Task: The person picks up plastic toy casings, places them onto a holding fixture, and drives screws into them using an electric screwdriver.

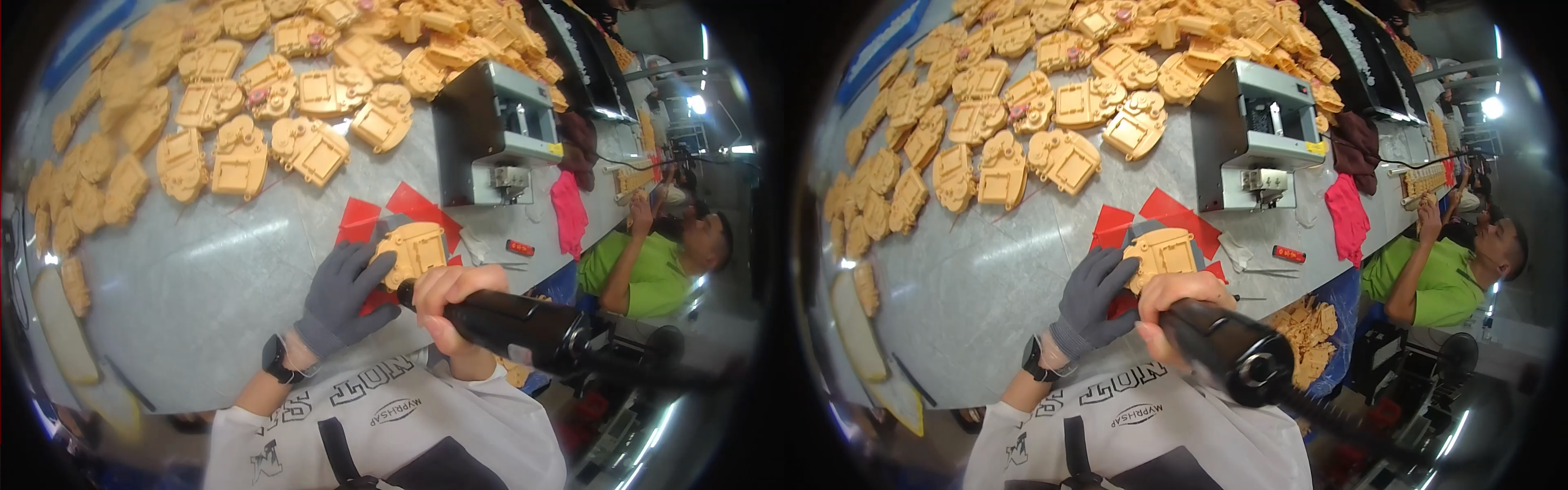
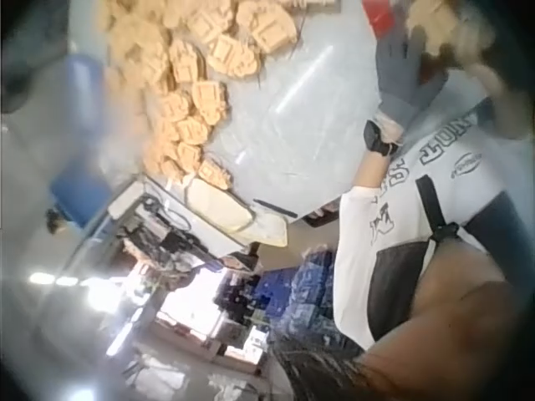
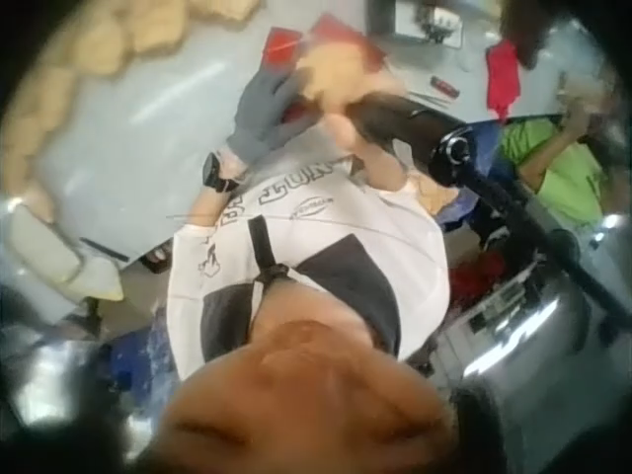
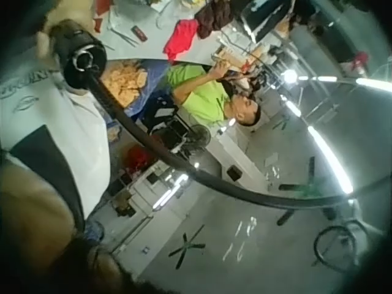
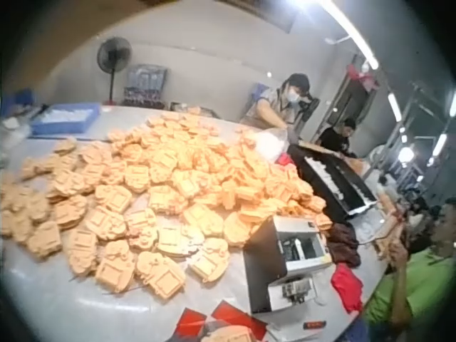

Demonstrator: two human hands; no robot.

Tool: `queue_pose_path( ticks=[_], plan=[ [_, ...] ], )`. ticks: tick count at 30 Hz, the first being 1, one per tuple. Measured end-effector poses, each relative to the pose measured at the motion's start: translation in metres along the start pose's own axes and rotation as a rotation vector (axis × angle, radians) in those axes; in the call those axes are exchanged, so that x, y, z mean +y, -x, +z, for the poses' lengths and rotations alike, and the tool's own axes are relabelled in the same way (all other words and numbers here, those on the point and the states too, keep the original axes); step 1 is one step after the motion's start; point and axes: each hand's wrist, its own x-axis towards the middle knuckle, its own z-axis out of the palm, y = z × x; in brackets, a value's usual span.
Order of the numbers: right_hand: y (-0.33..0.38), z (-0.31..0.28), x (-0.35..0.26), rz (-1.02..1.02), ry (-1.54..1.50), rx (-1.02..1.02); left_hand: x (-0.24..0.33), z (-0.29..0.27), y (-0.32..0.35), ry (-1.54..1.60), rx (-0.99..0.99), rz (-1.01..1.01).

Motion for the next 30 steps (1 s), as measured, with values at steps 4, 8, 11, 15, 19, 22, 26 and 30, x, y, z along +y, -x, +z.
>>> queue_pose_path(
  ticks=[4, 8, 11, 15, 19, 22, 26, 30],
  plan=[
    [-0.005, -0.061, -0.015, -0.228, -0.251, 0.249, 0.0, 0.002, 0.002, -0.022, -0.031, -0.021],
    [-0.06, -0.119, -0.036, -0.36, 0.016, 0.67, 0.008, 0.006, 0.005, -0.061, -0.028, -0.049],
    [-0.084, -0.137, -0.003, -0.184, 0.122, 0.684, 0.002, 0.009, 0.003, -0.088, 0.001, -0.013],
    [-0.061, -0.121, -0.008, -0.151, 0.066, 0.697, 0.004, 0.007, 0.003, -0.101, 0.006, -0.03],
    [-0.02, -0.082, -0.024, -0.22, -0.018, 0.477, 0.001, 0.006, 0.0, -0.078, 0.0, -0.023],
    [-0.02, -0.046, -0.022, -0.288, -0.098, 0.258, 0.002, 0.006, 0.003, -0.06, 0.023, -0.033],
    [-0.036, -0.018, -0.008, -0.216, -0.075, 0.199, -0.001, 0.006, 0.006, -0.033, 0.058, -0.055],
    [-0.047, -0.012, 0.005, -0.246, -0.12, 0.147, -0.003, 0.003, 0.003, 0.021, 0.073, -0.027]
  ],
)
